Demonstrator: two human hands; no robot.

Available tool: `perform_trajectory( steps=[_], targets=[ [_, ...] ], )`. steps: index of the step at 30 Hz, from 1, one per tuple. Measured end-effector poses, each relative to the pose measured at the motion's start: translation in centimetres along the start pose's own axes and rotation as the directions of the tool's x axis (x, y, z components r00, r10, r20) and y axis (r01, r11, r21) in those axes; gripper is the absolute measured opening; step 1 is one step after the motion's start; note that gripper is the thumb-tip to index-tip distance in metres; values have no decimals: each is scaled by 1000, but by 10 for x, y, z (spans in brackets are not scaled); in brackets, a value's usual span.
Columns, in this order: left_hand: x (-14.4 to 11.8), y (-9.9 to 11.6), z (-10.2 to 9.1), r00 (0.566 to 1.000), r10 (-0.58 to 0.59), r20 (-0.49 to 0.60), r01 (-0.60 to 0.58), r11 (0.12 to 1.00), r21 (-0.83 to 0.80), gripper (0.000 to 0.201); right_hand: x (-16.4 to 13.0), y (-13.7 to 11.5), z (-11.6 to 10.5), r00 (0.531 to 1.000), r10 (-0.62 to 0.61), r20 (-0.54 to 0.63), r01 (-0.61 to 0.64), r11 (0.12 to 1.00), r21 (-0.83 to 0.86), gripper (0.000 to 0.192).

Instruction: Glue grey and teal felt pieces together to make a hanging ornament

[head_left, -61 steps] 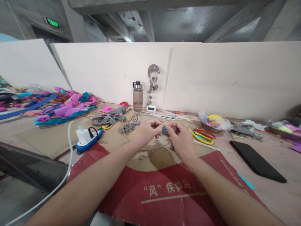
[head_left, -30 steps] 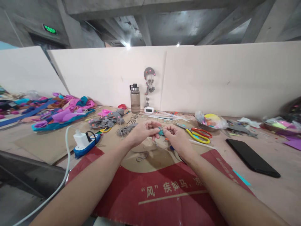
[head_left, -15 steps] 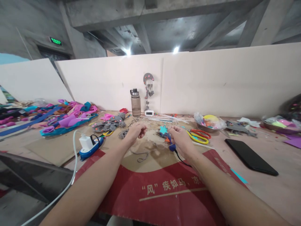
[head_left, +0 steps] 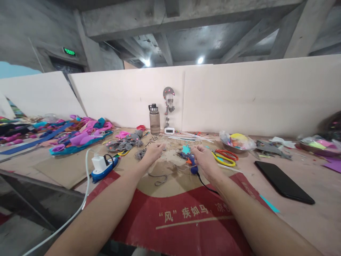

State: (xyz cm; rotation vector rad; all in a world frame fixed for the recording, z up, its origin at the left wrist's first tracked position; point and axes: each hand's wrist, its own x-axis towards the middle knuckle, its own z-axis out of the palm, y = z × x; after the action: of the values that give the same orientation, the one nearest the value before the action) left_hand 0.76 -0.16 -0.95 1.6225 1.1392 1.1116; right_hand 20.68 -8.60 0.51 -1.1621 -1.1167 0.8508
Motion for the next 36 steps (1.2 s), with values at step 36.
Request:
perform_trajectory(
  steps=[36],
  targets=[
    [-41, 36, 30, 946, 81, 313, 13, 958, -288, 22, -25, -8, 18, 974, -198, 110, 220, 943, -250, 16]
  ],
)
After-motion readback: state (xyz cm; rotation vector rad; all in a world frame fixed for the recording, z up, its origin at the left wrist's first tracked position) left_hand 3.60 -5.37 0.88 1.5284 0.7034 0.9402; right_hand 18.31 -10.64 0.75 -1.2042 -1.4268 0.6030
